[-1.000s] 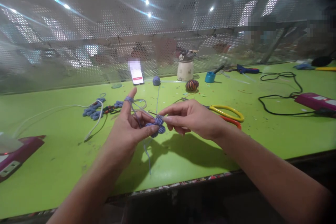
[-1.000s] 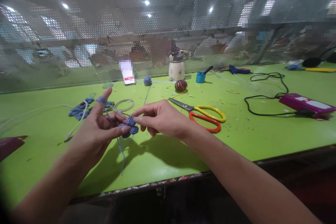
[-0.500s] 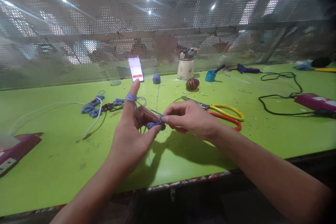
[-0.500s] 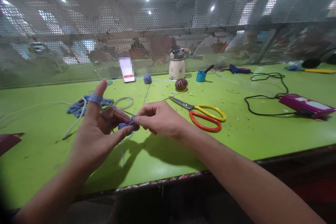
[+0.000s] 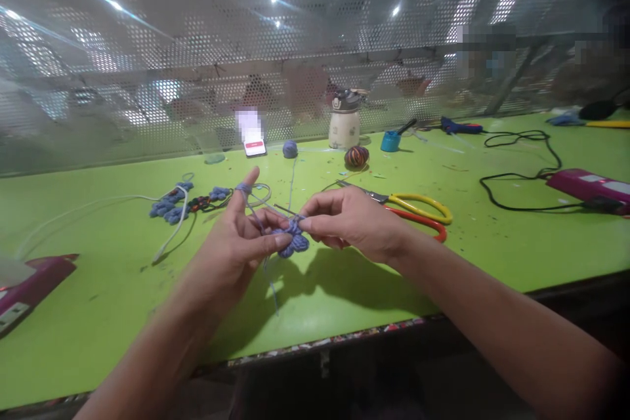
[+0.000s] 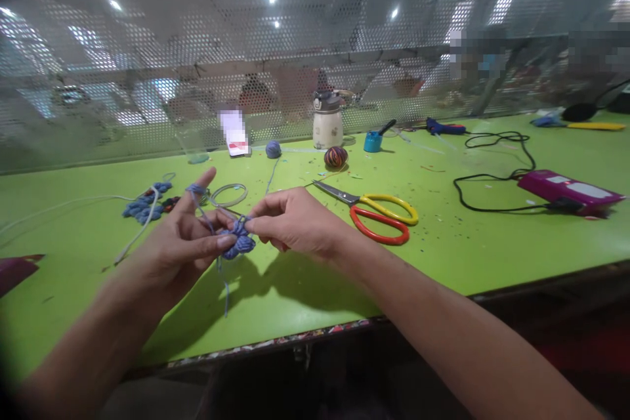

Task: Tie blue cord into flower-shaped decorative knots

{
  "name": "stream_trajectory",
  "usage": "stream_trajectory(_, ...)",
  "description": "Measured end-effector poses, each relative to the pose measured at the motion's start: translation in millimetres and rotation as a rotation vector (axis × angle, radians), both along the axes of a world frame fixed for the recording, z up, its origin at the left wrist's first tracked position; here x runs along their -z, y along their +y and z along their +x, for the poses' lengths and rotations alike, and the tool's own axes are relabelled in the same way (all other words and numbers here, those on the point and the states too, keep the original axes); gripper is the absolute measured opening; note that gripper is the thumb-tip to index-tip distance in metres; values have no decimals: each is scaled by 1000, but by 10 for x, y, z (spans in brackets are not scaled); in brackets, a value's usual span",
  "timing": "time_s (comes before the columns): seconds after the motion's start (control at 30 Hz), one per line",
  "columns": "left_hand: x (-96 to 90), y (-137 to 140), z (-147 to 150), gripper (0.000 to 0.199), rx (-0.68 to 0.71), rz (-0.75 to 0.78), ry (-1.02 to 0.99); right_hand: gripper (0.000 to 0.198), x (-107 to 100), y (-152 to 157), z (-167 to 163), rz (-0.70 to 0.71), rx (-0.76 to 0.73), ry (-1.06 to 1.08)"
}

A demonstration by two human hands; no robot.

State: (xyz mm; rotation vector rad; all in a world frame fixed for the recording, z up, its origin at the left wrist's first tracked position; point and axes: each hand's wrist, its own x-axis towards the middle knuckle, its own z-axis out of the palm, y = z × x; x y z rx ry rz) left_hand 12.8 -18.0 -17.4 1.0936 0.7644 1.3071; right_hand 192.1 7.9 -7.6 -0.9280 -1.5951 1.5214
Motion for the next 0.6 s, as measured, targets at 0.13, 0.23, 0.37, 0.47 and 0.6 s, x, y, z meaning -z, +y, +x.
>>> stream_trajectory(0.13,-5,-9,20,119,-4,-17,-21,8,2,16,-2,-72,-17,28)
stream_trajectory(0.23,5,1,5,119,-5,-20,-37,13,17,51,21,-109,-63,58)
stream_trajectory(0.37,10,14,-26,118,26,-31,-58,19,56,115,64,-126,-133,114)
stream_trajectory(0.47,5,15,-32,118,14,-29,-39,16,81,149,80,-113,-146,129)
stream_trajectory(0.6,-3,8,-29,117,-4,-19,-30,20,96,166,91,-65,-143,129)
